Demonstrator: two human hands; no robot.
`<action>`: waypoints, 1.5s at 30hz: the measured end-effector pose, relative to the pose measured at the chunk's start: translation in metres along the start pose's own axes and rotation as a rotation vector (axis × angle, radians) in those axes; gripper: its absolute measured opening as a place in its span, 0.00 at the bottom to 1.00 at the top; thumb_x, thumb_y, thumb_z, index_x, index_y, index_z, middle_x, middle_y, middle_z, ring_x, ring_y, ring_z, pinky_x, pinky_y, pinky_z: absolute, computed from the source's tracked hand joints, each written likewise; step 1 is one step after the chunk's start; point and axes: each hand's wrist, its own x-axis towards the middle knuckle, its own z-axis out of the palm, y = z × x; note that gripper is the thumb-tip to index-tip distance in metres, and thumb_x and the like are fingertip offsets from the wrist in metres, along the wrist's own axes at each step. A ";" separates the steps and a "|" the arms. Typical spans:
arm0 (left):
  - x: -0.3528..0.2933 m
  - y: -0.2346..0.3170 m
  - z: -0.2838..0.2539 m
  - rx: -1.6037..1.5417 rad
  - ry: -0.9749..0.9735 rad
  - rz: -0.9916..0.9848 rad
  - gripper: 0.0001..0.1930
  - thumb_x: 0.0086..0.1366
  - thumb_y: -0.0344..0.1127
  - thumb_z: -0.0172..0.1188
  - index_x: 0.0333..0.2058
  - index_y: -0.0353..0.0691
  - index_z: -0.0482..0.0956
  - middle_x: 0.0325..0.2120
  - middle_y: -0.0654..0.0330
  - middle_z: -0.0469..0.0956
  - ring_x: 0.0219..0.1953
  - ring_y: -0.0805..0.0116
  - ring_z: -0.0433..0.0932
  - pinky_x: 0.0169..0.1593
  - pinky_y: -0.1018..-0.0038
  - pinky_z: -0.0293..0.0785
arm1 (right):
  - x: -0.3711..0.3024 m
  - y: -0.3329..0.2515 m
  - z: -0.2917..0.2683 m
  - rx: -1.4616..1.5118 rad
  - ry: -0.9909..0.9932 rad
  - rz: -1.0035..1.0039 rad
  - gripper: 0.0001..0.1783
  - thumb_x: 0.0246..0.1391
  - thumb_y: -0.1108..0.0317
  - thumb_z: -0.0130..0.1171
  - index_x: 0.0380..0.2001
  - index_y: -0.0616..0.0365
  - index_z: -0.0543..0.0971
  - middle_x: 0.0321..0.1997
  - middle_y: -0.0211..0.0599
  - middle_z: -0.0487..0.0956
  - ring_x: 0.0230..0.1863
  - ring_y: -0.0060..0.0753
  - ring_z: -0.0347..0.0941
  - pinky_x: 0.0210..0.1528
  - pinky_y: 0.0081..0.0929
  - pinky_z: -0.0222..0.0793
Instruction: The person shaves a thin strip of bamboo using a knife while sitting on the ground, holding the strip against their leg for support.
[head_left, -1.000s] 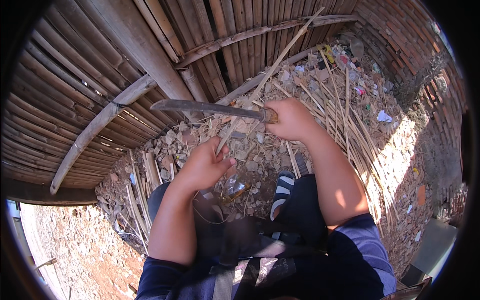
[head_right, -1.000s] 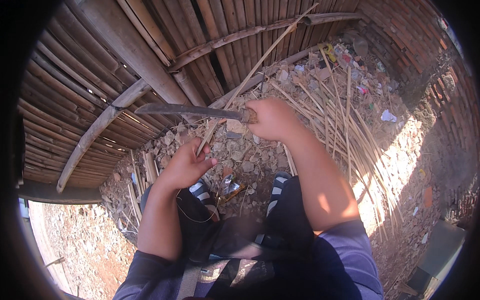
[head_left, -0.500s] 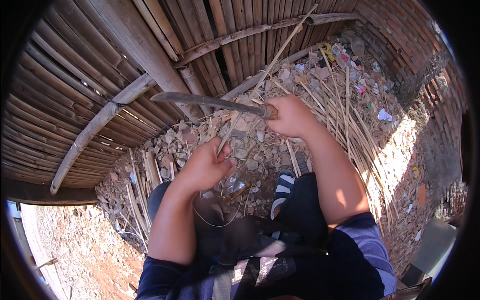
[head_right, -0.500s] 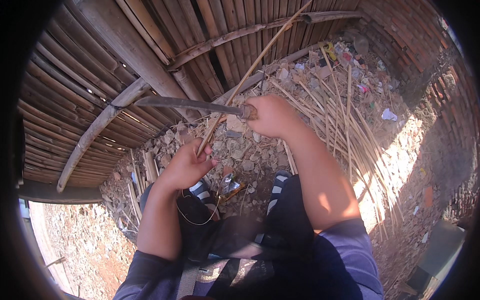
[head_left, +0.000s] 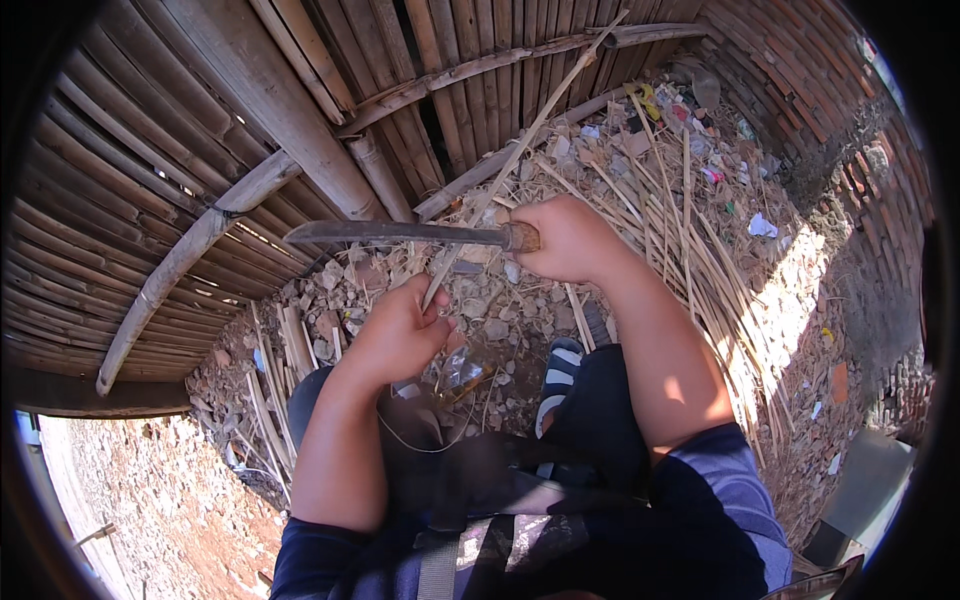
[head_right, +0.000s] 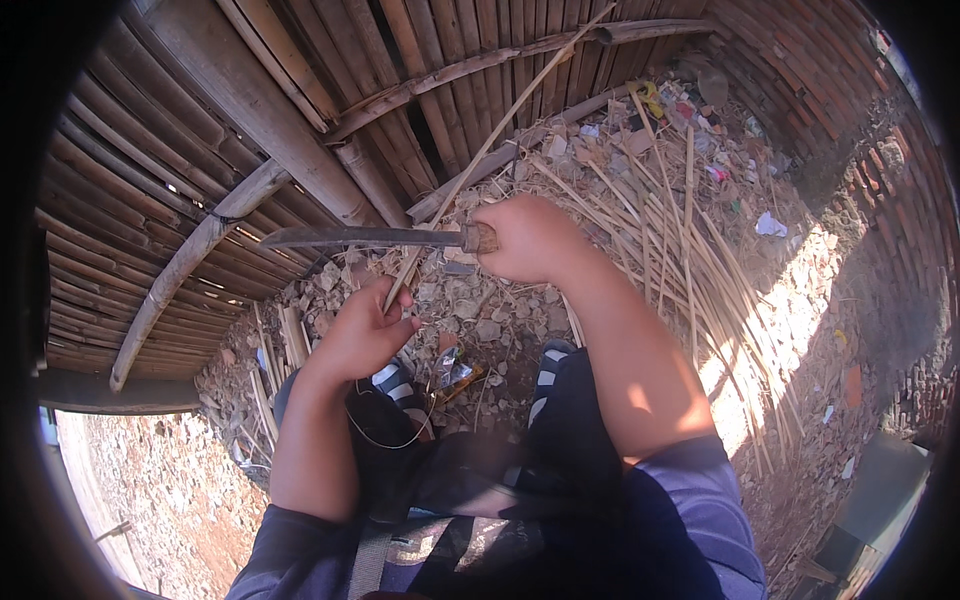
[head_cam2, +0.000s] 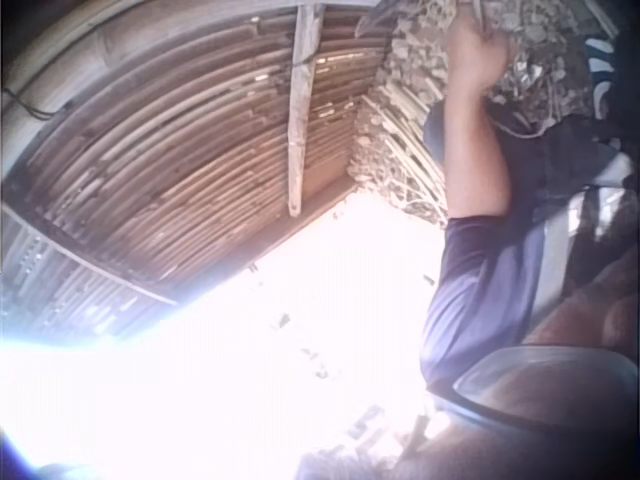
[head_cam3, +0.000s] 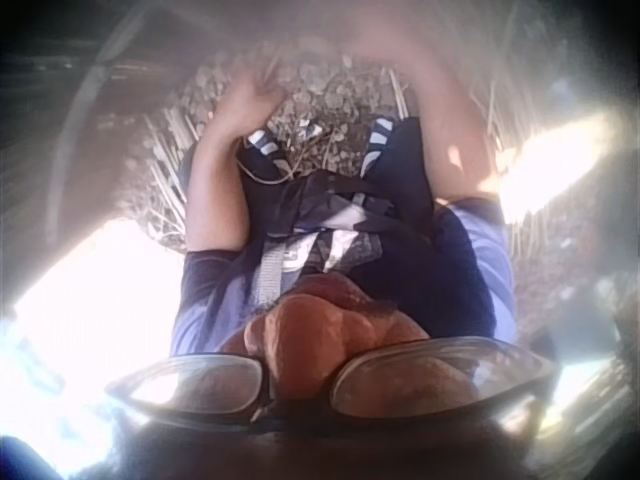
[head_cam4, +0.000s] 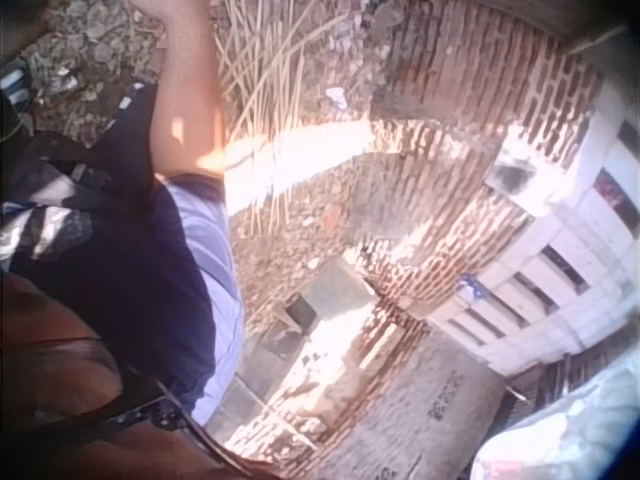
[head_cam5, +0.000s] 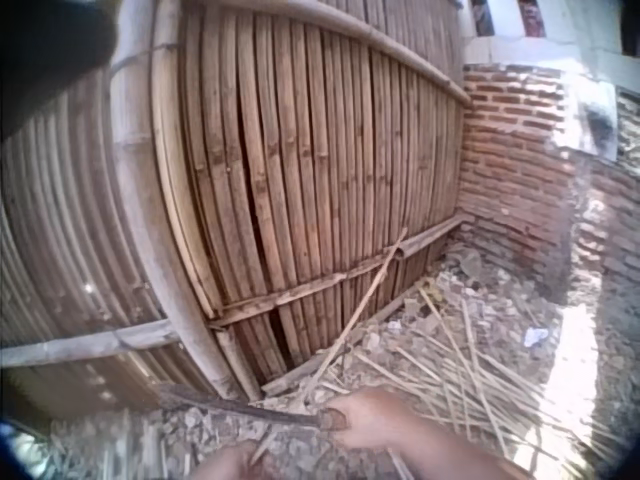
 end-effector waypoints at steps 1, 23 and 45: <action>-0.001 0.000 -0.001 -0.045 -0.004 0.024 0.12 0.62 0.29 0.68 0.39 0.39 0.72 0.22 0.72 0.65 0.26 0.80 0.62 0.29 0.75 0.60 | 0.003 0.008 -0.001 0.100 -0.031 0.049 0.19 0.46 0.59 0.69 0.43 0.51 0.84 0.35 0.51 0.84 0.40 0.56 0.82 0.45 0.49 0.76; 0.001 0.016 -0.004 0.148 -0.002 -0.008 0.13 0.60 0.33 0.68 0.39 0.36 0.75 0.24 0.57 0.76 0.27 0.65 0.76 0.34 0.66 0.72 | 0.001 0.025 -0.009 0.304 0.169 0.271 0.22 0.49 0.56 0.70 0.43 0.60 0.83 0.33 0.52 0.83 0.33 0.55 0.81 0.43 0.42 0.76; 0.005 0.002 0.002 0.175 0.089 0.022 0.12 0.61 0.32 0.65 0.41 0.35 0.75 0.25 0.50 0.78 0.29 0.53 0.81 0.36 0.63 0.74 | -0.006 -0.022 -0.002 -0.077 -0.005 0.011 0.20 0.47 0.58 0.70 0.41 0.59 0.84 0.33 0.52 0.83 0.38 0.58 0.81 0.44 0.45 0.76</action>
